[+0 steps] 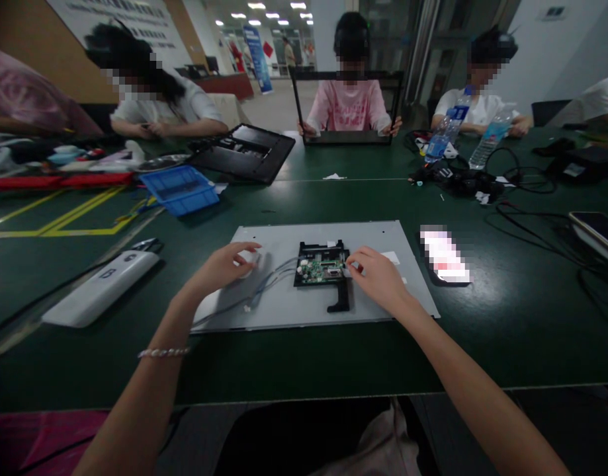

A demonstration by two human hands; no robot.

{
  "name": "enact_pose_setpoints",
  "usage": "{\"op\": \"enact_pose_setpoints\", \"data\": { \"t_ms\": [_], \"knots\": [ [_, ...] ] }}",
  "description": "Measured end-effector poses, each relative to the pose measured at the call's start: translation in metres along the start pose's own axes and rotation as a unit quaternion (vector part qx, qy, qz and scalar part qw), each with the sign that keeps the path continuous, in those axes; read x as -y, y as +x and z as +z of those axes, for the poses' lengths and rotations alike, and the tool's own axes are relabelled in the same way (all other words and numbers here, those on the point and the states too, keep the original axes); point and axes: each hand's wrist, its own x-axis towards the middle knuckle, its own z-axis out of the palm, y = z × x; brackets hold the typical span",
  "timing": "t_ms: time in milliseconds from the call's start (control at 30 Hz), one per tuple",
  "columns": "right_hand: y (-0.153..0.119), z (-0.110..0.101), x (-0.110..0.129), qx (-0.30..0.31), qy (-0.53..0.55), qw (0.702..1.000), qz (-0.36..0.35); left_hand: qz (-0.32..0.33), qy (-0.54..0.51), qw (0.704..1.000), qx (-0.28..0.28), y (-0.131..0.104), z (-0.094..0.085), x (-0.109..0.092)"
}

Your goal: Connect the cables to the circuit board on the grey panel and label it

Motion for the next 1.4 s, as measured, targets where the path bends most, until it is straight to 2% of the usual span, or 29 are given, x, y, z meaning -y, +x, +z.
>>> {"op": "enact_pose_setpoints", "data": {
  "t_ms": [167,300,500,600,733,933,1067,1200,1400],
  "knots": [
    [0.0,-0.001,0.0,-0.005,-0.001,1.0,-0.003,0.006,0.041,0.997,-0.067,0.001,0.003,0.0],
    [-0.001,-0.001,0.0,-0.016,-0.005,1.0,-0.005,-0.014,0.073,0.992,-0.103,-0.002,0.0,-0.004],
    [0.0,-0.004,0.0,-0.024,-0.01,1.0,-0.002,-0.042,0.037,0.986,-0.156,-0.004,-0.004,0.001],
    [0.001,-0.005,0.0,-0.029,-0.01,1.0,-0.002,-0.045,0.013,0.987,-0.153,-0.005,-0.005,0.004],
    [0.001,-0.004,0.0,-0.04,-0.005,0.999,-0.007,-0.084,-0.029,0.983,-0.158,-0.009,-0.012,-0.002],
    [0.0,-0.006,0.005,-0.055,0.012,0.998,-0.015,-0.098,-0.12,0.973,-0.171,-0.025,-0.027,-0.028],
    [0.002,-0.007,0.014,-0.058,0.038,0.997,-0.033,-0.105,-0.196,0.962,-0.159,-0.038,-0.03,-0.05],
    [0.007,-0.003,0.031,-0.034,0.048,0.996,-0.063,-0.121,-0.215,0.956,-0.157,-0.044,-0.025,-0.059],
    [0.014,0.016,0.07,0.058,0.021,0.984,-0.168,-0.149,-0.128,0.977,-0.084,-0.045,-0.012,-0.05]
  ]
}}
